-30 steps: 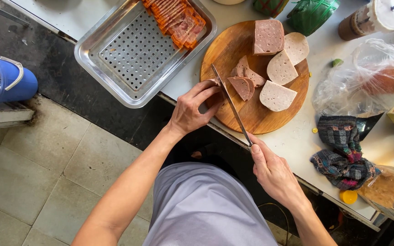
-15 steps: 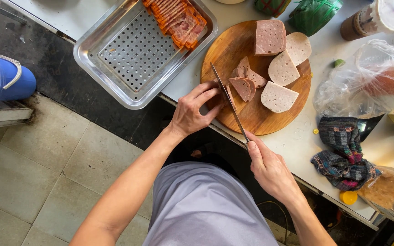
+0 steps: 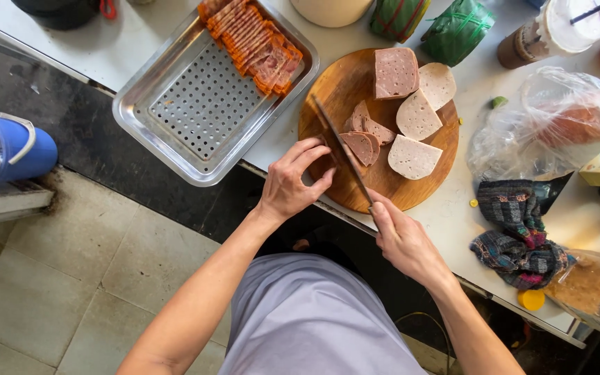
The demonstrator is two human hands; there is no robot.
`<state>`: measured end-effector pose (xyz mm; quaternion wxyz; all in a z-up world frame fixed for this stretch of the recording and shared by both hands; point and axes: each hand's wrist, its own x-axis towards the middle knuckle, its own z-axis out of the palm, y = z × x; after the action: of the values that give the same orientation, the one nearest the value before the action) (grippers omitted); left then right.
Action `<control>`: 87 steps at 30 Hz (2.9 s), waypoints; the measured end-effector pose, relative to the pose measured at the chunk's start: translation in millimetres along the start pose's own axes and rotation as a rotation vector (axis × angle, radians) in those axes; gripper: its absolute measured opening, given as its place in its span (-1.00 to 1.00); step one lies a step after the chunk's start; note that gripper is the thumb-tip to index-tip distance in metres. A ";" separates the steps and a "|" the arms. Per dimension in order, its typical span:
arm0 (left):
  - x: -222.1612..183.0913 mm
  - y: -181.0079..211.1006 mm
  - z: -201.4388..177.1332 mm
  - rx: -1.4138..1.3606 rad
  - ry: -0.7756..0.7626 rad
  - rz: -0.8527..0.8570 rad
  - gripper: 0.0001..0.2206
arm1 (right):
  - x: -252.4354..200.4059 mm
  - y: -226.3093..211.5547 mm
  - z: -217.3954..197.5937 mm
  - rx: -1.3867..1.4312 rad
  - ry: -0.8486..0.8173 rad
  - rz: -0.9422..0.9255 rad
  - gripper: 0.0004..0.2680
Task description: Slice various processed meats on a wooden cutting board and arrange them onto a metal tray.
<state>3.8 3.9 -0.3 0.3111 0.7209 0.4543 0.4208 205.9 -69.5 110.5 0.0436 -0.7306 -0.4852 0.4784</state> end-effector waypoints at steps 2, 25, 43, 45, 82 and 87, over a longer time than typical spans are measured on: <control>12.1 6.9 7.6 -0.009 -0.021 -0.017 -0.58 | -9.3 0.5 -4.0 0.064 0.040 0.051 -0.58; 124.4 36.2 15.5 0.498 -0.678 0.670 -0.90 | -86.3 54.0 5.1 -0.209 0.355 -0.192 -0.61; 126.3 81.2 131.3 0.558 -0.752 0.603 -0.35 | -112.5 165.6 -14.7 0.354 -0.058 0.123 -0.63; 132.8 90.3 143.7 0.625 -0.814 0.511 -0.39 | -109.9 162.3 -9.7 0.378 -0.034 0.107 -0.61; 37.1 37.4 103.6 0.326 0.137 0.081 -0.64 | -7.1 120.9 81.2 1.244 -0.400 0.014 -0.76; 40.7 25.9 93.7 0.197 0.346 0.024 -0.73 | -0.8 94.4 79.8 1.213 -0.403 -0.068 -0.74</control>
<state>106.8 24.8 -8.0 0.1514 0.6702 0.5312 0.4958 209.7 -151.6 18.2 0.3725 -0.4560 -0.1498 0.7942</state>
